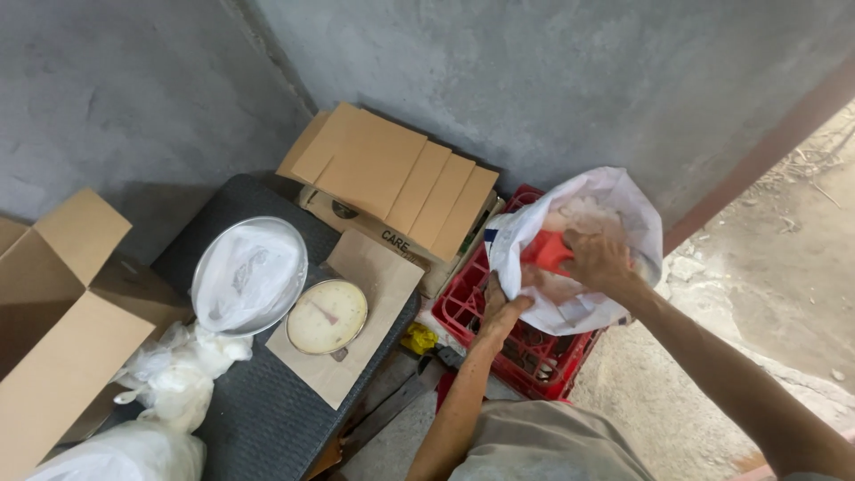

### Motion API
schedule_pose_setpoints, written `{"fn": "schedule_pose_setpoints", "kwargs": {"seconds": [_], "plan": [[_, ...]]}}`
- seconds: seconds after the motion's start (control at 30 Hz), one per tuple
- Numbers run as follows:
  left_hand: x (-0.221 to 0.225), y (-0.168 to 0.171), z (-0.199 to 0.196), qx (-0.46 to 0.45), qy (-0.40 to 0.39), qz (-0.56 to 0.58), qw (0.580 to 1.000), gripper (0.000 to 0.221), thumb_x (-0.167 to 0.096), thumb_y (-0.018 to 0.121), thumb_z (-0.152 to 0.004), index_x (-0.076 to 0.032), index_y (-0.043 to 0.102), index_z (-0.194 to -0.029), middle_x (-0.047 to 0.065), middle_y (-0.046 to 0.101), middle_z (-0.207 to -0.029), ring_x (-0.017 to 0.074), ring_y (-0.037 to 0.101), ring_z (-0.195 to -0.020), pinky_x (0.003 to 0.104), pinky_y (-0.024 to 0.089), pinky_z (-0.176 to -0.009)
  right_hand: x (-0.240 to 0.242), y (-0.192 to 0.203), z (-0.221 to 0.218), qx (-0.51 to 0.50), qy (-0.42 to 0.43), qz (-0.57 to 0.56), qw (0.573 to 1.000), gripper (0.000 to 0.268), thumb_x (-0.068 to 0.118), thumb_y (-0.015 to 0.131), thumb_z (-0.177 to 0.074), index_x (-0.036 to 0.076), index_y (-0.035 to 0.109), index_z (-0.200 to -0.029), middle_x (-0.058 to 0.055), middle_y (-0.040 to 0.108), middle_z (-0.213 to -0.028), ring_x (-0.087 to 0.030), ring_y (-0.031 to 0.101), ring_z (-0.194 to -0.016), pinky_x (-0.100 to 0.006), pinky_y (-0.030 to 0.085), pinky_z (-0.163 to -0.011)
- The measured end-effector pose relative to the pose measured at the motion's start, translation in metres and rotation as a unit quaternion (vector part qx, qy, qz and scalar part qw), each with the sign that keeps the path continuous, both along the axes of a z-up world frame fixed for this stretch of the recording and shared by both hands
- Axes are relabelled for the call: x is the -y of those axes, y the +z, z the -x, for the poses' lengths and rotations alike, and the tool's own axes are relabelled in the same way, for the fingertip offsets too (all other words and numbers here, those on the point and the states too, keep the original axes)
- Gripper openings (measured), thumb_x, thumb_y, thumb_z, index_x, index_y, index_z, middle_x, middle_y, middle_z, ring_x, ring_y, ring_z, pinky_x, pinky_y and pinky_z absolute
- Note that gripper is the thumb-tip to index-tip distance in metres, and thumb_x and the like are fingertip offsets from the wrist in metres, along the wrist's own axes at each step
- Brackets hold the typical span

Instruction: Weighing portions of white powder using a scoop and a scale, then packaging them into small plastic bags.

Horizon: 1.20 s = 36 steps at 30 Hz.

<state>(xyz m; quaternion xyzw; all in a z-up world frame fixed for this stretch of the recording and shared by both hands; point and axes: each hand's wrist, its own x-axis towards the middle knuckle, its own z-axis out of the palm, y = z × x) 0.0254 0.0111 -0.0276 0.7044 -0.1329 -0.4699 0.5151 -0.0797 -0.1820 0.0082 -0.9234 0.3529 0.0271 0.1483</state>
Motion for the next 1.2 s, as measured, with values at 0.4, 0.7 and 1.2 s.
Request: {"fn": "schedule_pose_setpoints", "kwargs": {"seconds": [0.4,0.7,1.2], "plan": [[0.028,0.035,-0.02,0.177,-0.031,-0.022,0.983,0.117,-0.033,0.077,-0.075,-0.011,0.003,-0.163,0.026,0.006,-0.167,0.0453,0.026,-0.149,0.049,0.038,-0.115,-0.012,-0.012,-0.013,-0.144,0.085,0.114,0.979,0.034,0.033,0.059,-0.098,0.012,0.06,-0.125,-0.008,0.071,-0.082,-0.019,0.069,-0.068,-0.038,0.058,-0.058],[0.011,-0.004,-0.022,0.121,-0.031,0.067,0.99,0.094,-0.013,0.061,-0.082,-0.006,0.011,-0.162,0.023,0.057,-0.141,0.0337,0.063,-0.116,0.041,0.05,-0.097,-0.048,0.071,-0.024,-0.089,-0.05,-0.055,0.993,0.075,0.07,0.08,-0.068,0.013,0.064,-0.113,-0.013,0.074,-0.096,-0.029,0.073,-0.087,-0.044,0.06,-0.074],[0.007,-0.015,0.032,0.015,0.115,0.024,0.993,0.101,-0.02,0.078,-0.085,-0.014,0.012,-0.161,0.02,0.036,-0.155,0.033,0.05,-0.133,0.044,0.045,-0.107,0.048,0.033,0.011,-0.109,0.194,0.161,0.961,0.03,0.038,0.053,-0.101,0.022,0.065,-0.123,-0.004,0.071,-0.083,-0.017,0.066,-0.063,-0.034,0.058,-0.055]]}}
